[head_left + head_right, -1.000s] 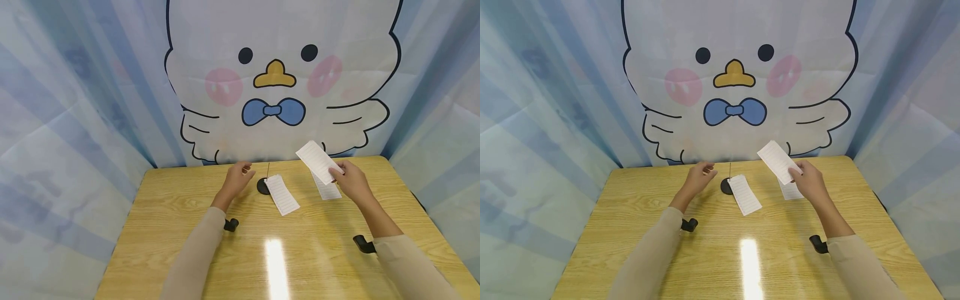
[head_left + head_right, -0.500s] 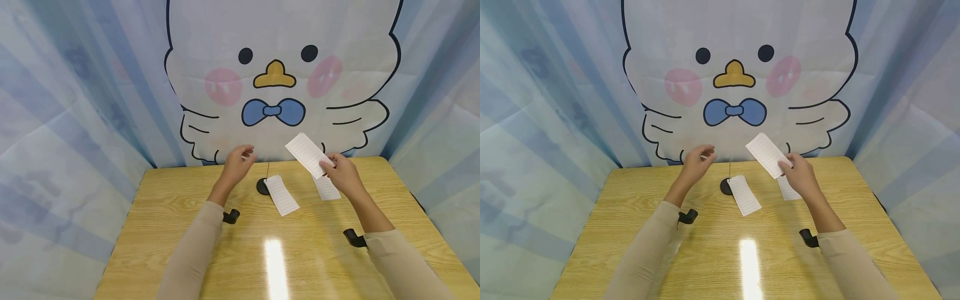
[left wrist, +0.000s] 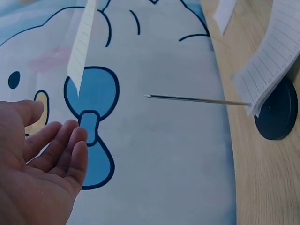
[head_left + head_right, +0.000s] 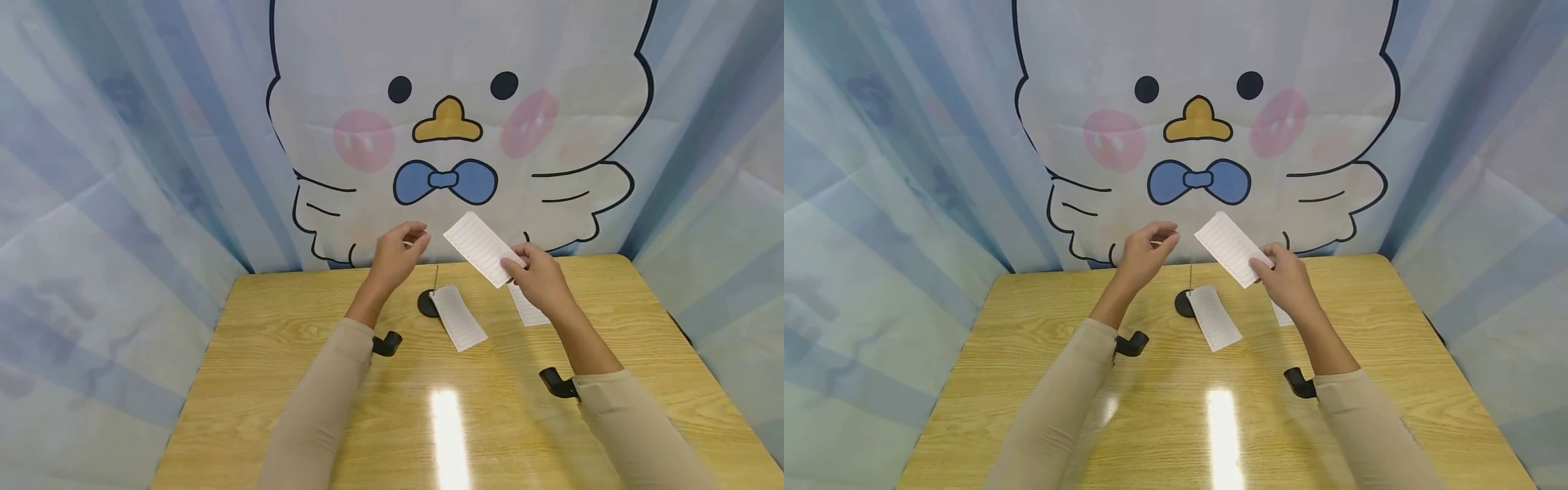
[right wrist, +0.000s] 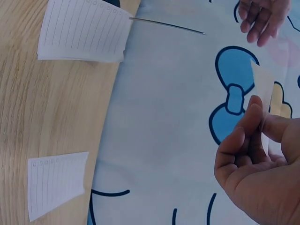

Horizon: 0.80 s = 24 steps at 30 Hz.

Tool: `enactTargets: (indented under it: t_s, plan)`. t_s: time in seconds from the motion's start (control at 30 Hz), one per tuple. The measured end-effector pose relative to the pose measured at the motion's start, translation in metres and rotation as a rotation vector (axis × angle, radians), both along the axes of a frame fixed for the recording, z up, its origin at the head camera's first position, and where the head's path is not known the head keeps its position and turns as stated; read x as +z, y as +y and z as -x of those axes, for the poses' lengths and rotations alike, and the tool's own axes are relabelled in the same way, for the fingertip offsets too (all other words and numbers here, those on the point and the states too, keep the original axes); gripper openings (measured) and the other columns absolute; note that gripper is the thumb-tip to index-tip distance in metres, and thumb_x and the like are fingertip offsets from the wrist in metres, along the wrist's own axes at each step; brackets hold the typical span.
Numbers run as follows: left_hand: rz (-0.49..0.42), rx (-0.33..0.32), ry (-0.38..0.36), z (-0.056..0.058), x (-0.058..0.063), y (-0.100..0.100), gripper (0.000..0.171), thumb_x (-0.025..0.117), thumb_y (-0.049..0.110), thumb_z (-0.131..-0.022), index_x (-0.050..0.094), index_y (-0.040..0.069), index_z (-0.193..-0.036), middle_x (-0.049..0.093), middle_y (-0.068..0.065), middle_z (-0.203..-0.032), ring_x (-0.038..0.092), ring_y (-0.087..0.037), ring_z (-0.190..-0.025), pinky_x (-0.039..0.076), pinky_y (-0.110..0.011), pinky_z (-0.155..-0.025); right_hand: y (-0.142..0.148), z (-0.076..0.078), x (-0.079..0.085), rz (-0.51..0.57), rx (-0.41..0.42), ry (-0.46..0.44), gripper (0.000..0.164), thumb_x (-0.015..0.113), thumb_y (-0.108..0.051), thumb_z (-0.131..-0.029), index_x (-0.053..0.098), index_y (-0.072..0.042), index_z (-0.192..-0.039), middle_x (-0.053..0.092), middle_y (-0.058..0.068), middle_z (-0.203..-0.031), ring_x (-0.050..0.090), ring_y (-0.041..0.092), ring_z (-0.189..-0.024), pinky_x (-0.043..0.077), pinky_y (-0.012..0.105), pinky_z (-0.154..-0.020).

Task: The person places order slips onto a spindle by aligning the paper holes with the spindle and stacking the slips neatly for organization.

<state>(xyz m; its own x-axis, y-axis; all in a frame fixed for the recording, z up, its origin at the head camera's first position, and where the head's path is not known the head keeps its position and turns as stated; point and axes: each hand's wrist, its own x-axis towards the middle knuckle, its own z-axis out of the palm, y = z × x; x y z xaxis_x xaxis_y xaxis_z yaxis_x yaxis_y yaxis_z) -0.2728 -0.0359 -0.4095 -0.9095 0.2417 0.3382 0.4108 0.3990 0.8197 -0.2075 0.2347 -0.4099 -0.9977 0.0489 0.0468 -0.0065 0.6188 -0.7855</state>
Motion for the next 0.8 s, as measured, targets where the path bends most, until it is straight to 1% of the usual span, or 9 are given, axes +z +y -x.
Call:
enactTargets:
  t_s: [0.17,0.4,0.5,0.67,0.8]
  plan:
    - [-0.002,0.019,-0.031,0.001,0.006,0.007,0.031,0.063,0.024,-0.105,0.07,0.007,-0.13,0.073,-0.007,-0.115,0.066,-0.02,-0.104,0.057,-0.034,-0.092,-0.007,0.001,-0.001,0.028,0.024,-0.006,0.038,0.058,-0.03,-0.107,0.059,0.002,-0.128,0.071,0.02,-0.106,0.064,0.025,-0.087,0.052,0.029,-0.074]
    - [-0.026,0.053,-0.085,0.002,0.012,0.013,0.027,0.064,0.022,-0.104,0.073,0.007,-0.125,0.073,-0.006,-0.108,0.065,-0.02,-0.097,0.056,-0.03,-0.078,-0.016,0.002,0.0,0.068,0.04,-0.017,0.038,0.058,-0.029,-0.107,0.058,0.002,-0.129,0.069,0.02,-0.11,0.064,0.026,-0.089,0.053,0.029,-0.074]
    - [-0.04,0.057,-0.094,0.003,0.011,0.014,0.022,0.066,0.018,-0.103,0.075,0.006,-0.119,0.072,-0.007,-0.102,0.064,-0.02,-0.09,0.053,-0.027,-0.073,-0.018,0.003,0.0,0.072,0.04,-0.027,0.037,0.059,-0.029,-0.107,0.058,0.001,-0.129,0.07,0.02,-0.109,0.064,0.027,-0.089,0.052,0.029,-0.073]
    - [-0.059,0.056,-0.095,0.005,0.005,0.015,0.014,0.068,0.014,-0.101,0.076,0.007,-0.11,0.07,-0.006,-0.094,0.062,-0.018,-0.081,0.049,-0.024,-0.066,-0.018,0.003,-0.003,0.075,0.052,-0.034,0.037,0.059,-0.028,-0.107,0.058,0.001,-0.129,0.071,0.02,-0.107,0.063,0.028,-0.089,0.051,0.028,-0.072]
    - [-0.072,0.052,-0.099,0.006,0.0,0.016,0.013,0.068,0.014,-0.1,0.077,0.009,-0.107,0.07,-0.006,-0.092,0.061,-0.018,-0.079,0.047,-0.025,-0.063,-0.015,0.002,-0.005,0.077,0.07,-0.032,0.038,0.058,-0.028,-0.107,0.058,0.003,-0.129,0.071,0.02,-0.106,0.064,0.022,-0.085,0.051,0.028,-0.072]
